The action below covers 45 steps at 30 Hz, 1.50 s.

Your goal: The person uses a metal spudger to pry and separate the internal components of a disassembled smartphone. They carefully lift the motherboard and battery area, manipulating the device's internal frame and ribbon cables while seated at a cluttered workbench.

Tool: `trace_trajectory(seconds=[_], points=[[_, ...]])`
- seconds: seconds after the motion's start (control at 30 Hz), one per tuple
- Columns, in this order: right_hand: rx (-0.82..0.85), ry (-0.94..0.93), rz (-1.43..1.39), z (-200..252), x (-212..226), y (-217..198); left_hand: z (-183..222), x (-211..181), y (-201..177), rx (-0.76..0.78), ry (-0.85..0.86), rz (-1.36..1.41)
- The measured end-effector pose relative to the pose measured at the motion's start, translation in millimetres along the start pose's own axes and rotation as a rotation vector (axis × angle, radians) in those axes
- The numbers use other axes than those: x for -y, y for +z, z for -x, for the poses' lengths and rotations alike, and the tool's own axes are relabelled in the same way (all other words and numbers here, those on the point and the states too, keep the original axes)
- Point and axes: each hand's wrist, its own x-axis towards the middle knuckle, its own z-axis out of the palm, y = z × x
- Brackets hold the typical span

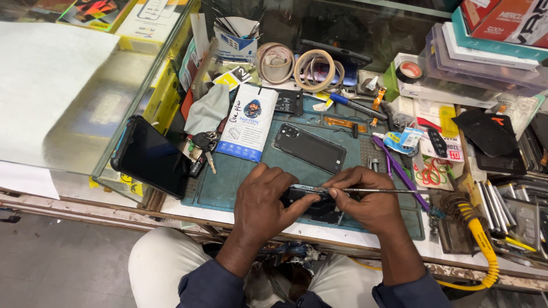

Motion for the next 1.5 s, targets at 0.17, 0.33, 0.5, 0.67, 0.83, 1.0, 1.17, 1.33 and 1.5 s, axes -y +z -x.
trace_trajectory(seconds=[0.17, 0.33, 0.5, 0.67, 0.83, 1.0, 1.17, 1.33, 1.5], points=[[0.038, -0.014, 0.013, -2, 1, -1, 0, 0, -1, 0.02, -0.018, 0.009], [0.074, -0.035, 0.035, -6, 2, -2, -1, 0, 0, 0.021, -0.01, 0.008], [0.096, 0.012, -0.003, -7, -2, -6, 0, 0, 0, 0.016, -0.019, 0.011], [0.089, 0.053, -0.145, -5, -11, -6, 1, 0, 0, 0.019, -0.02, 0.003], [0.02, 0.119, -0.19, -4, -12, -4, 1, -1, 0, 0.01, -0.018, 0.002], [-0.043, -0.03, -0.057, 2, -2, -3, -3, -6, -6, 0.059, -0.076, 0.029], [-0.326, -0.143, 0.136, 29, -2, 10, -13, 6, -17, 0.263, -0.085, 0.096], [-0.417, -0.114, 0.18, 48, 3, 23, -27, 13, -27, 0.446, -0.239, 0.183], [-0.459, -0.089, 0.055, 45, 11, 29, -32, 3, -33, 0.408, -0.457, 0.204]])
